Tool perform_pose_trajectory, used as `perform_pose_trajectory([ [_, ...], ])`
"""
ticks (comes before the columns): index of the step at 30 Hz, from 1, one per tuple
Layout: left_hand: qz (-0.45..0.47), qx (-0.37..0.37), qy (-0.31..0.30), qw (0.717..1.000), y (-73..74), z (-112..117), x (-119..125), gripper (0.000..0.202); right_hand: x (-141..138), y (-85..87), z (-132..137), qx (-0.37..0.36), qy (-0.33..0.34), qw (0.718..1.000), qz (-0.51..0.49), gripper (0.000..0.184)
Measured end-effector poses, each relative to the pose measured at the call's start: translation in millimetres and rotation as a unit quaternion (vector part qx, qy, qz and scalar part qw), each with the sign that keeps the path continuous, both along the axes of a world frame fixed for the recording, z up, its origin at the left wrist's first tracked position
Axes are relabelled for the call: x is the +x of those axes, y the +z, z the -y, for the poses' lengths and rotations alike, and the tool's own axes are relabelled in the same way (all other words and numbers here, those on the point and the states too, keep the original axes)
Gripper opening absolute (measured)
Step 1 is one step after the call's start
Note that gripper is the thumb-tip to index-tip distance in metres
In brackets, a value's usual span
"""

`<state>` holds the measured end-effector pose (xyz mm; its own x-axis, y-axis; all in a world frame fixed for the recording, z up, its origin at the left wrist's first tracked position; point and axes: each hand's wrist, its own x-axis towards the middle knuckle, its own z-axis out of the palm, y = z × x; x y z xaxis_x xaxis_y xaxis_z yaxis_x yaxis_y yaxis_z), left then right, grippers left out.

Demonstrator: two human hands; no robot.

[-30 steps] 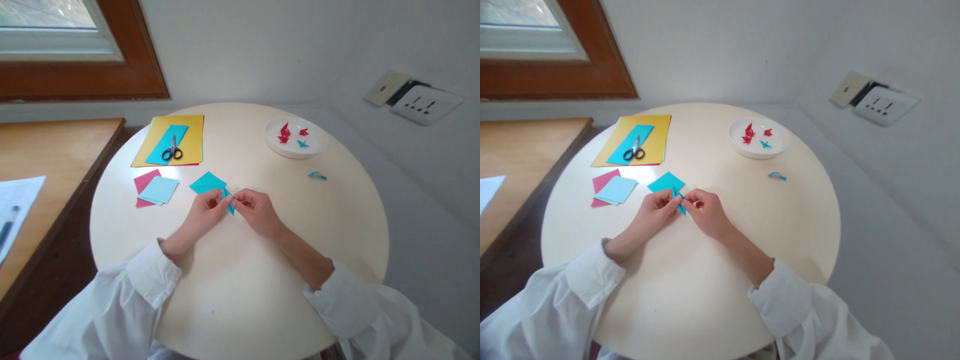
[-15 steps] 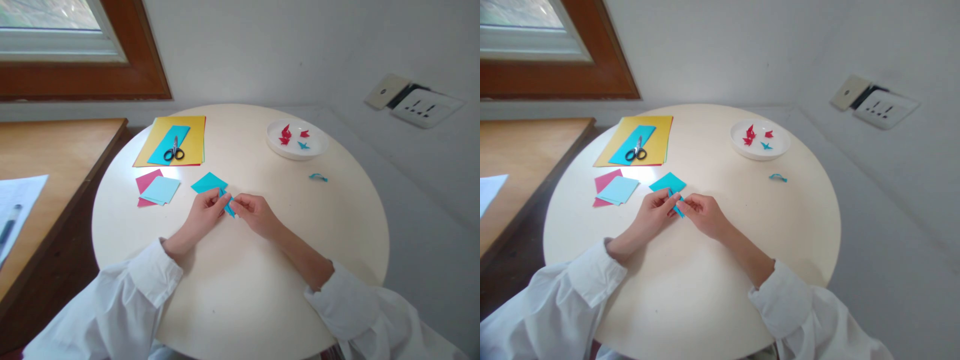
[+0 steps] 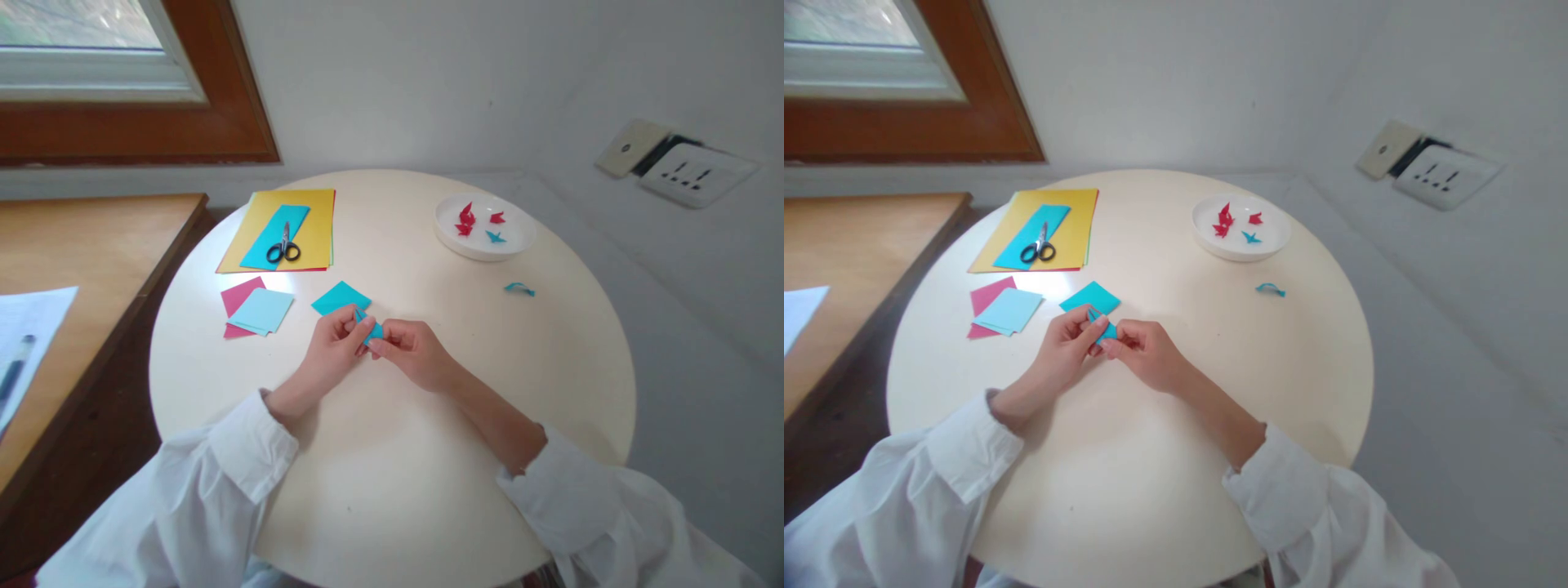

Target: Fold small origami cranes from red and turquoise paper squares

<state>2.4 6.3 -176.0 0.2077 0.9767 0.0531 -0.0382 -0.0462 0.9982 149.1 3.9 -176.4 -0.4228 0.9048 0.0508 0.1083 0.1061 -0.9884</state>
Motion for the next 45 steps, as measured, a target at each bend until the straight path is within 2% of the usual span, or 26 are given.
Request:
perform_pose_trajectory([
  [3, 0.003, 0.006, -0.006, 1.000, 2.7, 0.8, 1.1, 0.046, -1.0, -0.4, 0.1, -0.025, -0.004, 1.000, -0.018, 0.032],
  [8, -0.005, 0.005, -0.002, 1.000, 6.7, 2.0, 0.9, 0.045, -1.6, -1.6, -0.1, -0.019, -0.009, 1.000, -0.021, 0.033],
  [14, 0.049, -0.033, -0.043, 0.997, 1.6, 0.3, -3.2, 0.037, 2.3, 0.5, 2.0, 0.009, 0.016, 1.000, 0.024, 0.029],
  [20, 0.014, -0.021, -0.036, 0.999, -0.8, -1.4, -6.6, 0.038, 4.5, 1.9, 1.5, -0.005, 0.033, 0.999, 0.027, 0.030],
  [27, -0.028, 0.000, 0.033, 0.999, 6.1, -2.3, -5.8, 0.031, 5.9, -0.4, -6.0, -0.002, -0.042, 0.999, -0.006, 0.028],
  [34, -0.021, 0.007, 0.041, 0.999, 7.1, -0.8, -3.7, 0.029, 7.5, 1.4, -6.8, 0.025, -0.075, 0.997, 0.021, 0.031],
  [39, -0.003, 0.011, 0.029, 1.000, 2.3, -1.9, -5.0, 0.025, 10.0, 1.5, -8.7, 0.019, -0.082, 0.996, 0.021, 0.031],
  [45, 0.024, 0.001, -0.024, 0.999, 3.6, -0.3, -6.9, 0.026, 14.0, 2.1, -11.3, -0.006, -0.091, 0.996, 0.016, 0.032],
])
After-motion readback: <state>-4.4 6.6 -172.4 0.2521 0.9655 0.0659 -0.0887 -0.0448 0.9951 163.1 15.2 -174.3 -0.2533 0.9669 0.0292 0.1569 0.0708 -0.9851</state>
